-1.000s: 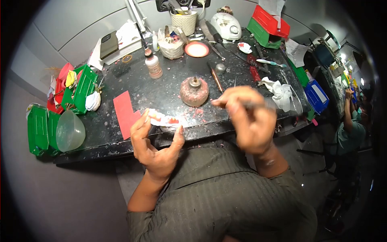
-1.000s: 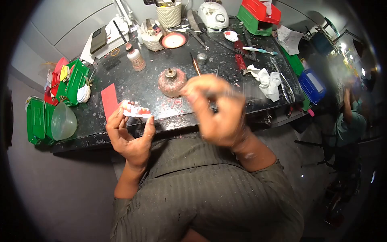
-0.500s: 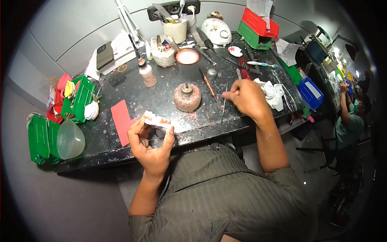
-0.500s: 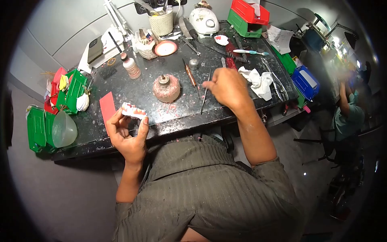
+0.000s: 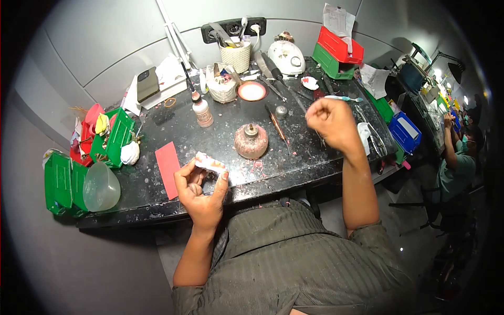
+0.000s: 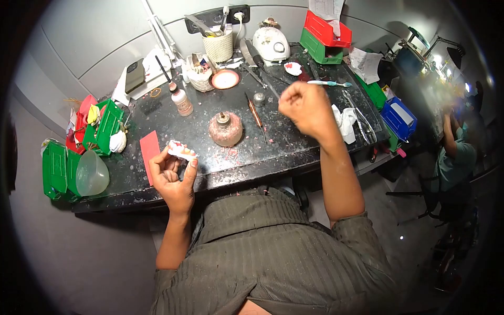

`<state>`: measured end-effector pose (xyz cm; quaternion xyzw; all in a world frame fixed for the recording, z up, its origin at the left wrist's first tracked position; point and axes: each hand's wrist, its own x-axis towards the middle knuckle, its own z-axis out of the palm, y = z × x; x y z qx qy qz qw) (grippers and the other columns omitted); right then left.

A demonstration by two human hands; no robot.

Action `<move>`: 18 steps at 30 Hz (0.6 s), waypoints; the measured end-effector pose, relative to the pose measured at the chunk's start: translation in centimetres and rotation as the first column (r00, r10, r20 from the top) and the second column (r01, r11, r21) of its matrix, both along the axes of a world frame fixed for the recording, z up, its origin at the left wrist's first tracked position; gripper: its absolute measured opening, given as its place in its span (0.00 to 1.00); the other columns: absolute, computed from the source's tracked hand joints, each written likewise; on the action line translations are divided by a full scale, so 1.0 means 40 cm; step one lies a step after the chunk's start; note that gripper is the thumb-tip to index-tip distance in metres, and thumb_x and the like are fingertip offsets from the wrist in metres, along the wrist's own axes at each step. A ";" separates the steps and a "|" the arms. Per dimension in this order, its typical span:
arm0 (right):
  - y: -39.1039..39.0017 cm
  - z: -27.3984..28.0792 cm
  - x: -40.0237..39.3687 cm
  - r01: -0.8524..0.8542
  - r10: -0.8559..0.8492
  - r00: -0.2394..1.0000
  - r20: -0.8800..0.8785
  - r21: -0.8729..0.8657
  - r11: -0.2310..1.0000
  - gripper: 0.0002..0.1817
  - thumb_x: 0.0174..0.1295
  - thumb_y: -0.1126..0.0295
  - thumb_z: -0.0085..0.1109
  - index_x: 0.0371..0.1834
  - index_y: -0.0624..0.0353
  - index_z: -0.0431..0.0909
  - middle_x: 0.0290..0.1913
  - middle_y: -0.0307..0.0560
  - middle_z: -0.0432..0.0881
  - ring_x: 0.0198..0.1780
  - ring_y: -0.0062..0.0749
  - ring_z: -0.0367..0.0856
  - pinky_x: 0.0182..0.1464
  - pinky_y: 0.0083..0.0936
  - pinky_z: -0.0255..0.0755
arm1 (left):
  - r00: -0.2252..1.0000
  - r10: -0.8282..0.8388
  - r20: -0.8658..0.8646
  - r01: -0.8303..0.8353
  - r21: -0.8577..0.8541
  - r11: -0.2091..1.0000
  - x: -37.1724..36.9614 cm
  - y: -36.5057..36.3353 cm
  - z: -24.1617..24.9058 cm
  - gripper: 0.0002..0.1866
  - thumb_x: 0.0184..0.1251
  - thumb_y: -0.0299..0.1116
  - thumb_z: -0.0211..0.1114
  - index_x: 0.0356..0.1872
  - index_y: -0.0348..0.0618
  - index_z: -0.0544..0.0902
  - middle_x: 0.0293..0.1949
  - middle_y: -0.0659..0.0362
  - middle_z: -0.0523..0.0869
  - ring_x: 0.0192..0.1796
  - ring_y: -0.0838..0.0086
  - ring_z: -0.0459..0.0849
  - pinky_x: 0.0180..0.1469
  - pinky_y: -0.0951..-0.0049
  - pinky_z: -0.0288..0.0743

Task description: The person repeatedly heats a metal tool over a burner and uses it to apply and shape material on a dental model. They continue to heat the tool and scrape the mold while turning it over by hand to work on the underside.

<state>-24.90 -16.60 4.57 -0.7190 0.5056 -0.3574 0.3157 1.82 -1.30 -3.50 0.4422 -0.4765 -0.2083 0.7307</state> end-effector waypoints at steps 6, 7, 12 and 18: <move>-0.039 0.064 0.049 -0.094 0.202 0.777 0.596 -0.208 0.974 0.08 0.65 0.80 0.62 0.45 0.67 0.75 0.36 0.45 0.82 0.37 0.24 0.85 0.40 0.20 0.83 | 0.998 -0.037 -0.046 0.036 -0.008 0.999 0.003 -0.009 0.001 0.28 0.56 0.14 0.71 0.57 0.33 0.68 0.53 0.48 0.79 0.55 0.64 0.82 0.61 0.63 0.77; -0.043 0.061 0.061 -0.094 0.202 0.777 0.596 -0.208 0.974 0.08 0.65 0.80 0.62 0.45 0.67 0.75 0.36 0.45 0.82 0.37 0.24 0.85 0.40 0.20 0.83 | 0.997 -0.046 -0.057 0.045 -0.009 0.999 0.004 -0.011 -0.001 0.28 0.56 0.14 0.71 0.57 0.33 0.68 0.54 0.48 0.78 0.56 0.63 0.82 0.61 0.62 0.77; -0.064 0.006 0.118 -0.107 0.227 0.616 0.755 -0.205 0.973 0.08 0.66 0.80 0.59 0.46 0.68 0.74 0.42 0.54 0.81 0.42 0.37 0.87 0.46 0.30 0.87 | 0.998 -0.056 -0.031 0.056 -0.011 0.998 0.004 -0.010 -0.001 0.28 0.56 0.14 0.71 0.57 0.33 0.68 0.54 0.47 0.79 0.57 0.62 0.82 0.61 0.62 0.77; -0.072 -0.034 0.143 -0.084 0.155 0.614 0.774 -0.131 0.988 0.08 0.65 0.81 0.61 0.45 0.70 0.75 0.41 0.54 0.83 0.43 0.35 0.87 0.47 0.30 0.87 | 0.999 -0.048 -0.015 0.048 -0.003 0.999 0.007 -0.006 -0.003 0.29 0.56 0.15 0.71 0.58 0.33 0.68 0.54 0.48 0.79 0.56 0.62 0.83 0.61 0.62 0.76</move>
